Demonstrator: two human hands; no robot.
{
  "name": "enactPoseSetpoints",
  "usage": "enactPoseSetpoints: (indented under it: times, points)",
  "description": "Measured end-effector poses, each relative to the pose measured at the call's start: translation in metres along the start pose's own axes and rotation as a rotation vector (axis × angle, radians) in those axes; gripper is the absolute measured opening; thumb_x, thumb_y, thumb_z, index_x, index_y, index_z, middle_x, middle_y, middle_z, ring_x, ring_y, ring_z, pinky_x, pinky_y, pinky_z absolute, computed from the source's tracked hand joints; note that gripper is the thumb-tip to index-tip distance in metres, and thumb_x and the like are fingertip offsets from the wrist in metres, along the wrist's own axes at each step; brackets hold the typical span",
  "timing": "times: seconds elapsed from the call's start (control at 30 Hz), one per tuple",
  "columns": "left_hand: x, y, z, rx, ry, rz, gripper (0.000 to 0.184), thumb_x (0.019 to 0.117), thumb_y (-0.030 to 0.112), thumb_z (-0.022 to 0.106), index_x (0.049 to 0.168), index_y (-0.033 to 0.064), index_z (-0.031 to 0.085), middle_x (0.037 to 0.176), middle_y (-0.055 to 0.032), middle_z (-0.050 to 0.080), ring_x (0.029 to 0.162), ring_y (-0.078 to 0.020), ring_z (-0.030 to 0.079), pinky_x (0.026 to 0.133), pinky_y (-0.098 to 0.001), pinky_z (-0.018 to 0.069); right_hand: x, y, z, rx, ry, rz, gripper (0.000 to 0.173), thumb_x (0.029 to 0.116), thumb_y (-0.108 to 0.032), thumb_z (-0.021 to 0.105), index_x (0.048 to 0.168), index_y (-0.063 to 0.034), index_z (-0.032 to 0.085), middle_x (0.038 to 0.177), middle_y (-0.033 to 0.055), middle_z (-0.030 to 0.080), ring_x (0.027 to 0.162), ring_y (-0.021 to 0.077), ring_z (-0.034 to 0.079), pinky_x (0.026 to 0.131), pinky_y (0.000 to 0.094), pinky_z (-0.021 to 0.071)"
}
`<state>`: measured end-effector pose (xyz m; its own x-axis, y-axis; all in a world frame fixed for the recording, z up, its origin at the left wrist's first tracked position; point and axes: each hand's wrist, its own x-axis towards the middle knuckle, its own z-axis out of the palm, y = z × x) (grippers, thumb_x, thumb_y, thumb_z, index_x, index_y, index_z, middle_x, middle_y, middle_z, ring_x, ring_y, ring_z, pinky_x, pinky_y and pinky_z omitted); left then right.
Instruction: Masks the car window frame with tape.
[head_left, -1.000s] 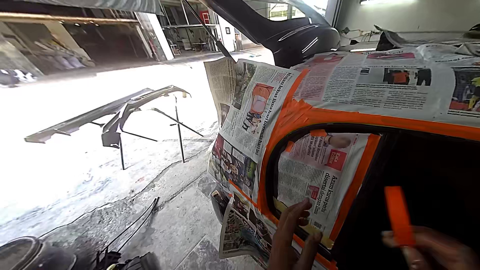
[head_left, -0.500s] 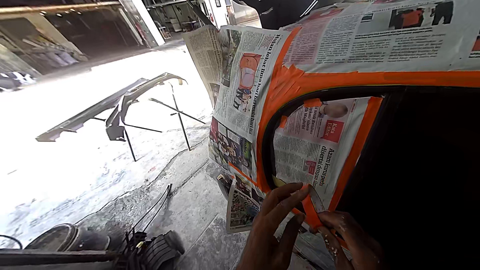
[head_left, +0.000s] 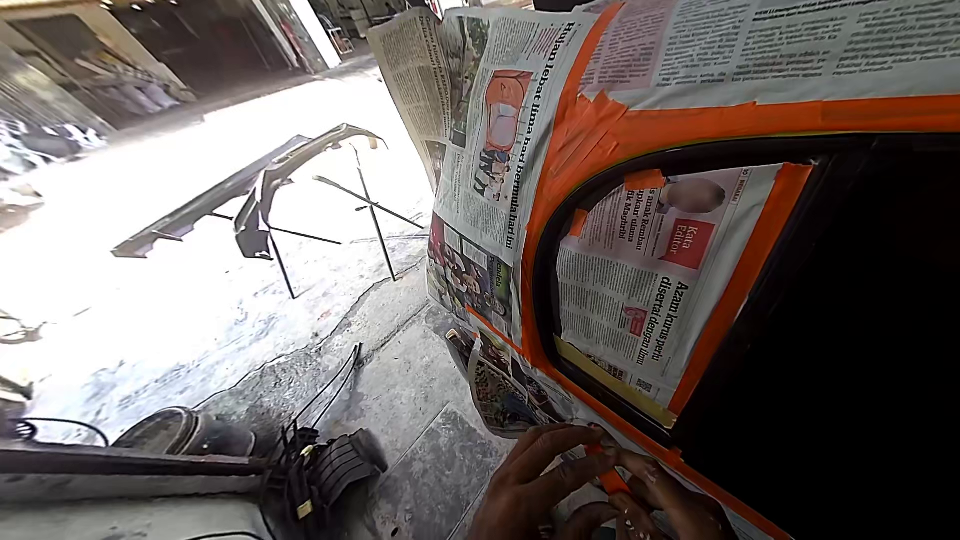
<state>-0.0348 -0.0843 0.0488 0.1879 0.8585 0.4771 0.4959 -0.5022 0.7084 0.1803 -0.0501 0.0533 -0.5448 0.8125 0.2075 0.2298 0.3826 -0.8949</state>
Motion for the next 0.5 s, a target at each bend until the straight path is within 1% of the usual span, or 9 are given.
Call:
enactPoseSetpoints:
  times: [0.07, 0.13, 0.17, 0.23, 0.27, 0.33, 0.4, 0.43, 0.5]
  points:
    - [-0.010, -0.007, 0.002, -0.008, 0.009, -0.065, 0.031, 0.0913, 0.029, 0.078, 0.121, 0.0199, 0.075, 0.127, -0.0037, 0.069, 0.119, -0.0186, 0.063, 0.101, -0.0365, 0.0553, -0.004, 0.008, 0.005, 0.021, -0.050, 0.037, 0.032, 0.1056, -0.017, 0.055, 0.132, -0.0007, 0.063, 0.083, 0.0109, 0.071, 0.070, 0.0191, 0.068, 0.068, 0.0383, 0.0594]
    - [-0.016, -0.016, 0.000, -0.050, -0.028, -0.109, 0.027, 0.0918, 0.027, 0.078, 0.118, 0.0194, 0.076, 0.122, -0.0020, 0.071, 0.114, -0.0157, 0.065, 0.096, -0.0346, 0.0566, -0.006, 0.015, 0.010, 0.070, -0.090, 0.066, 0.032, 0.1055, -0.016, 0.054, 0.132, -0.0009, 0.062, 0.080, 0.0113, 0.070, 0.066, 0.0189, 0.066, 0.064, 0.0376, 0.0584]
    - [-0.019, -0.018, -0.003, -0.070, -0.068, -0.121, 0.027, 0.0937, 0.025, 0.076, 0.120, 0.0192, 0.075, 0.121, -0.0025, 0.071, 0.111, -0.0146, 0.066, 0.094, -0.0334, 0.0573, -0.007, 0.017, 0.011, 0.112, -0.106, 0.080, 0.033, 0.1057, -0.016, 0.054, 0.134, 0.0001, 0.060, 0.079, 0.0116, 0.069, 0.063, 0.0186, 0.065, 0.061, 0.0368, 0.0580]
    - [-0.023, -0.019, -0.010, -0.122, -0.179, -0.141, 0.029, 0.0996, 0.021, 0.068, 0.128, 0.0191, 0.071, 0.117, -0.0052, 0.069, 0.102, -0.0124, 0.068, 0.089, -0.0298, 0.0599, -0.009, 0.021, 0.012, 0.215, -0.125, 0.126, 0.039, 0.1067, -0.016, 0.052, 0.143, 0.0007, 0.053, 0.075, 0.0102, 0.065, 0.058, 0.0176, 0.060, 0.054, 0.0356, 0.0545]
    - [-0.024, -0.019, -0.011, -0.166, -0.227, -0.149, 0.029, 0.1023, 0.018, 0.063, 0.131, 0.0181, 0.070, 0.116, -0.0077, 0.069, 0.101, -0.0136, 0.068, 0.088, -0.0300, 0.0593, -0.008, 0.022, 0.011, 0.258, -0.130, 0.156, 0.041, 0.1071, -0.016, 0.050, 0.145, 0.0004, 0.049, 0.074, 0.0086, 0.064, 0.056, 0.0167, 0.059, 0.052, 0.0350, 0.0535]
    - [-0.027, -0.023, -0.008, -0.220, -0.279, -0.170, 0.031, 0.1054, 0.014, 0.056, 0.133, 0.0178, 0.069, 0.115, -0.0112, 0.067, 0.102, -0.0172, 0.067, 0.090, -0.0323, 0.0577, -0.005, 0.025, 0.008, 0.325, -0.126, 0.203, 0.040, 0.1080, -0.016, 0.048, 0.144, 0.0001, 0.047, 0.070, 0.0060, 0.061, 0.051, 0.0140, 0.055, 0.045, 0.0325, 0.0493]
    - [-0.028, -0.031, -0.001, -0.220, -0.262, -0.159, 0.033, 0.1061, 0.013, 0.053, 0.134, 0.0205, 0.069, 0.114, -0.0117, 0.064, 0.100, -0.0187, 0.063, 0.089, -0.0336, 0.0550, -0.001, 0.026, 0.005, 0.375, -0.132, 0.250, 0.036, 0.1082, -0.014, 0.045, 0.142, -0.0010, 0.047, 0.069, 0.0040, 0.060, 0.048, 0.0102, 0.049, 0.044, 0.0292, 0.0433]
    - [-0.027, -0.034, 0.002, -0.233, -0.256, -0.140, 0.033, 0.1060, 0.013, 0.053, 0.133, 0.0208, 0.069, 0.117, -0.0113, 0.064, 0.103, -0.0193, 0.062, 0.091, -0.0346, 0.0540, 0.001, 0.026, 0.004, 0.399, -0.140, 0.280, 0.035, 0.1083, -0.013, 0.044, 0.142, -0.0020, 0.047, 0.068, 0.0029, 0.058, 0.047, 0.0090, 0.046, 0.042, 0.0280, 0.0413]
    - [-0.021, -0.042, 0.001, -0.315, -0.273, -0.088, 0.028, 0.1051, 0.013, 0.055, 0.127, 0.0159, 0.073, 0.123, -0.0118, 0.066, 0.112, -0.0213, 0.063, 0.098, -0.0370, 0.0537, 0.007, 0.027, 0.000, 0.460, -0.148, 0.344, 0.036, 0.1081, -0.012, 0.043, 0.143, -0.0043, 0.046, 0.067, 0.0008, 0.053, 0.045, 0.0084, 0.042, 0.040, 0.0272, 0.0383]
